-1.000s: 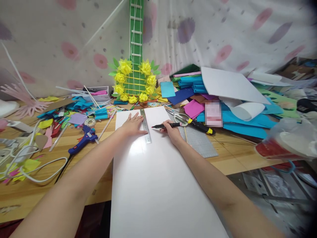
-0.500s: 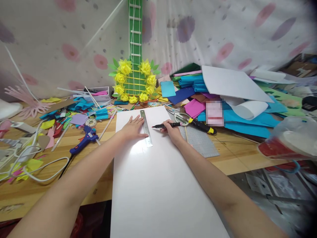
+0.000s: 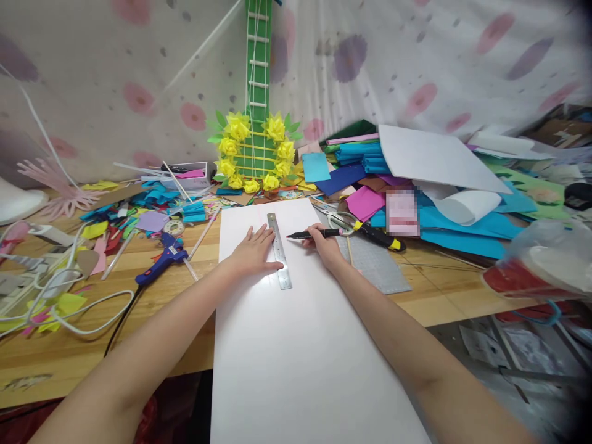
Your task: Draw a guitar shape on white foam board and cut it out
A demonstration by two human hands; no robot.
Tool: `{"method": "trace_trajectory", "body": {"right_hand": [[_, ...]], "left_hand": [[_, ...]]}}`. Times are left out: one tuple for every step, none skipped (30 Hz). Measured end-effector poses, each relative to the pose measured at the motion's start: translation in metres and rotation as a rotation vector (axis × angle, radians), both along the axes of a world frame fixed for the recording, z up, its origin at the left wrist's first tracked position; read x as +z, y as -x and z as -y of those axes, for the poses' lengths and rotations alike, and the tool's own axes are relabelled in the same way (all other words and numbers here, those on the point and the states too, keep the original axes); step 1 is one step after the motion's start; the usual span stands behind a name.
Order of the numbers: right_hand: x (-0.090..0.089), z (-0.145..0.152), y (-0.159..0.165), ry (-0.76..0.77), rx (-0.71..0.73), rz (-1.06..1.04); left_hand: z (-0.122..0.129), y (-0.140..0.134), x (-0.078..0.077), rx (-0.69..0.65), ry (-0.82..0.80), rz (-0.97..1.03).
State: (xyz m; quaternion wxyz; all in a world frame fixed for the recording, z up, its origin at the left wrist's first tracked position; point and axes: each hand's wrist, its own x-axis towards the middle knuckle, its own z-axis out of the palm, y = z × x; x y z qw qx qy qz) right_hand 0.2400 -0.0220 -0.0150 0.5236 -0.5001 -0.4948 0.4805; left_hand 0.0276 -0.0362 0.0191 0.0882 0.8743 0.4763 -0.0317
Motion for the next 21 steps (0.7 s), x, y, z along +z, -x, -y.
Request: {"method": "trace_trajectory", "body": {"right_hand": [[-0.0004, -0.0001, 0.0000, 0.000, 0.002, -0.001], [-0.0005, 0.0000, 0.0000, 0.001, 0.001, -0.003], [-0.0003, 0.0001, 0.0001, 0.003, -0.001, -0.005], [0.0000, 0.0003, 0.0002, 0.006, -0.003, -0.005], [0.0005, 0.0005, 0.0003, 0.009, -0.005, -0.003], [0.0012, 0.0008, 0.0005, 0.009, -0.005, 0.000], [0.0018, 0.0010, 0.0006, 0.008, -0.006, 0.005], [0.0024, 0.0011, 0.0007, 0.008, -0.006, 0.012], [0.0029, 0.0013, 0.0008, 0.007, -0.007, 0.019], [0.0033, 0.0013, 0.0009, 0.008, -0.008, 0.025], [0.0034, 0.0013, 0.0010, 0.009, -0.009, 0.029], [0.0034, 0.0013, 0.0010, 0.010, -0.011, 0.031], [0.0033, 0.0012, 0.0010, 0.012, -0.014, 0.033], [0.0031, 0.0012, 0.0011, 0.012, -0.015, 0.033], [0.0029, 0.0012, 0.0011, 0.010, -0.017, 0.034], [0.0027, 0.0012, 0.0011, 0.007, -0.018, 0.036], [0.0026, 0.0012, 0.0011, 0.003, -0.019, 0.039], [0.0025, 0.0013, 0.0010, -0.001, -0.018, 0.041], [0.0026, 0.0014, 0.0010, -0.004, -0.017, 0.043], [0.0027, 0.0015, 0.0010, -0.006, -0.015, 0.042], [0.0029, 0.0016, 0.0011, -0.007, -0.014, 0.041]], "left_hand": [[0.0011, -0.0001, 0.0000, 0.001, -0.001, 0.000], [0.0019, 0.0000, 0.0002, 0.001, -0.001, -0.002], [0.0023, 0.0002, 0.0006, 0.001, -0.002, -0.003], [0.0025, 0.0004, 0.0010, 0.000, -0.003, -0.005], [0.0025, 0.0006, 0.0015, -0.002, -0.004, -0.006], [0.0025, 0.0008, 0.0020, -0.002, -0.005, -0.008], [0.0025, 0.0008, 0.0023, -0.003, -0.006, -0.010], [0.0027, 0.0007, 0.0026, -0.002, -0.006, -0.011], [0.0029, 0.0005, 0.0029, -0.001, -0.006, -0.012], [0.0033, 0.0003, 0.0030, 0.000, -0.005, -0.012], [0.0037, 0.0000, 0.0030, 0.001, -0.005, -0.010], [0.0042, -0.0001, 0.0029, 0.002, -0.002, -0.008], [0.0047, -0.0002, 0.0028, 0.001, 0.000, -0.005], [0.0050, -0.0002, 0.0027, 0.000, 0.002, -0.002], [0.0053, -0.0001, 0.0025, -0.001, 0.004, 0.000], [0.0054, 0.0001, 0.0023, -0.001, 0.005, 0.001], [0.0055, 0.0002, 0.0022, -0.001, 0.004, 0.001], [0.0054, 0.0004, 0.0022, -0.002, 0.004, 0.001], [0.0052, 0.0006, 0.0022, -0.002, 0.003, 0.001], [0.0050, 0.0007, 0.0024, -0.002, 0.005, 0.000], [0.0047, 0.0007, 0.0026, -0.003, 0.007, -0.001]]}}
